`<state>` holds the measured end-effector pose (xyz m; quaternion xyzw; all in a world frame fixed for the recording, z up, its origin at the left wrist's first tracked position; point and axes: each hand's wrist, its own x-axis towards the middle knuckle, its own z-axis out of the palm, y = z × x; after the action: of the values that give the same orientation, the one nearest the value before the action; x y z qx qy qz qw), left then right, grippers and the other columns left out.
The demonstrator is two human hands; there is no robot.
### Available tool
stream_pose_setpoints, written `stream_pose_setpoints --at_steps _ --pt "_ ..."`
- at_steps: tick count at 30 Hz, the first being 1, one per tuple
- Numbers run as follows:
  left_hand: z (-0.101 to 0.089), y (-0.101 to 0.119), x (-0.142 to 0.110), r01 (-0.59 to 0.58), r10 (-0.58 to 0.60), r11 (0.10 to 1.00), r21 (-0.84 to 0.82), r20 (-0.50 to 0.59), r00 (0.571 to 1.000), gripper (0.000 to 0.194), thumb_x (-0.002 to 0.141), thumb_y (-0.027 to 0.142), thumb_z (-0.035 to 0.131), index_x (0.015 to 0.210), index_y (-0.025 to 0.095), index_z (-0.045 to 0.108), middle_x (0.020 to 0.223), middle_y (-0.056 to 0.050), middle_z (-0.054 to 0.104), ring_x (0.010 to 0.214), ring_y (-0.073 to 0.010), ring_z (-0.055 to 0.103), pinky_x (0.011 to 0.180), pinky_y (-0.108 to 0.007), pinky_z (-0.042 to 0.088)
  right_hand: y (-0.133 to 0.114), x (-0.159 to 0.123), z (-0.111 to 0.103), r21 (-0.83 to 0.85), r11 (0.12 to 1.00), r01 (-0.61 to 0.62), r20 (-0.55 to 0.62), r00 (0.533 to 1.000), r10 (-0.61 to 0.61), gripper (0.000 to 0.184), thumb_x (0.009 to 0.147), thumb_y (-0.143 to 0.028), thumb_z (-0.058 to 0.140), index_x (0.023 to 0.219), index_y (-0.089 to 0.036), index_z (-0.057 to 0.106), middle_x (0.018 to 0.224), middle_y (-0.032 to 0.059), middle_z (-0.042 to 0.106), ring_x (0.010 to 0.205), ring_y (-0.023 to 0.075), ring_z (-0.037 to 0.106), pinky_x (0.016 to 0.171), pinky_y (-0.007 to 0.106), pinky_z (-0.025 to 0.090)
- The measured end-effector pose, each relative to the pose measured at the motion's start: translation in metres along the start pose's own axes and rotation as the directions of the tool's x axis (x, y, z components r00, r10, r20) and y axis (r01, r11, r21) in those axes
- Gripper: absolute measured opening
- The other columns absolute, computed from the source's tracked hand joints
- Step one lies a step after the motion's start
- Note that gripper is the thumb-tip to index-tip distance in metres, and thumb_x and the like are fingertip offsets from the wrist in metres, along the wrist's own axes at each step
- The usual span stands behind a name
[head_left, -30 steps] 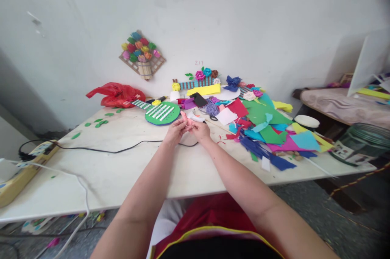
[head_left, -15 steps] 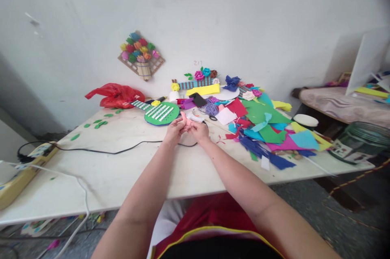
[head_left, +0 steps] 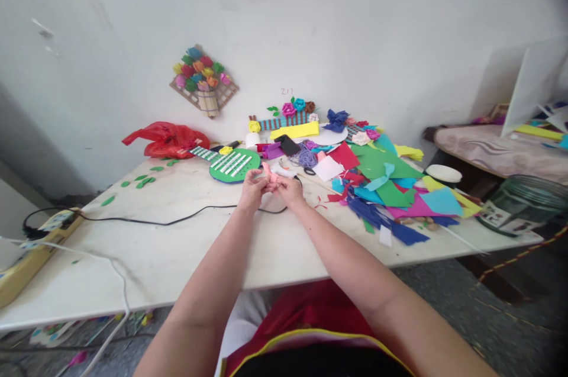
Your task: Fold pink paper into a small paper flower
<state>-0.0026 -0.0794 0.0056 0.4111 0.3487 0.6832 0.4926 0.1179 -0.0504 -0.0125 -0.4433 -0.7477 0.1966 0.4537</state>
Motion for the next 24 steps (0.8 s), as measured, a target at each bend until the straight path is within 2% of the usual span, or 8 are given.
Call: stream_pose_setpoints --at_steps 6,13,19,21,24 --pt "-0.001 0.0 0.0 0.061 -0.057 0.997 -0.052 0.076 0.995 0.03 0.059 0.018 0.074 0.081 0.014 0.054 0.064 -0.001 0.067 0.057 -0.013 0.065 0.053 -0.019 0.051 -0.001 0.0 -0.002 0.035 0.999 0.001 -0.012 1.0 -0.001 0.019 0.073 -0.016 0.051 0.063 -0.02 0.067 0.067 -0.0024 0.065 0.066 0.0127 0.054 0.076 0.025 0.039" --pt "-0.003 -0.001 0.001 0.159 -0.158 0.986 -0.046 0.031 0.987 0.015 0.061 0.006 0.066 0.076 0.008 0.065 0.065 -0.007 0.068 0.058 -0.0134 0.065 0.053 -0.019 0.051 0.001 0.0 -0.002 0.058 0.998 0.034 0.02 0.999 -0.035 0.022 0.074 -0.017 0.051 0.056 -0.019 0.064 0.065 -0.0025 0.064 0.068 0.0128 0.056 0.082 0.028 0.039" --pt "-0.004 0.001 0.004 0.065 -0.072 0.99 -0.124 -0.055 0.996 0.013 0.057 0.005 0.065 0.069 0.009 0.066 0.069 -0.005 0.069 0.06 -0.0127 0.065 0.06 -0.022 0.053 0.004 0.001 0.003 0.086 0.995 0.043 0.085 0.995 -0.05 0.014 0.07 -0.017 0.058 0.062 -0.022 0.068 0.076 -0.002 0.069 0.084 0.0159 0.06 0.086 0.031 0.041" --pt "-0.007 0.002 0.007 0.021 -0.038 0.988 -0.152 -0.105 0.994 0.012 0.057 0.006 0.065 0.068 0.009 0.065 0.07 -0.006 0.069 0.063 -0.0139 0.065 0.063 -0.024 0.053 0.007 0.002 0.003 0.092 0.996 0.004 0.082 0.997 -0.011 0.013 0.069 -0.016 0.059 0.069 -0.024 0.07 0.082 -0.0019 0.07 0.087 0.0165 0.061 0.087 0.032 0.042" --pt "-0.013 0.004 0.01 -0.042 0.01 0.984 -0.173 -0.18 0.984 0.012 0.057 0.006 0.064 0.069 0.009 0.065 0.071 -0.006 0.069 0.066 -0.0151 0.066 0.066 -0.025 0.053 0.012 0.006 -0.002 0.122 0.988 -0.098 0.063 0.994 0.091 0.02 0.072 -0.017 0.056 0.083 -0.026 0.07 0.083 -0.0021 0.071 0.082 0.0156 0.064 0.08 0.029 0.046"
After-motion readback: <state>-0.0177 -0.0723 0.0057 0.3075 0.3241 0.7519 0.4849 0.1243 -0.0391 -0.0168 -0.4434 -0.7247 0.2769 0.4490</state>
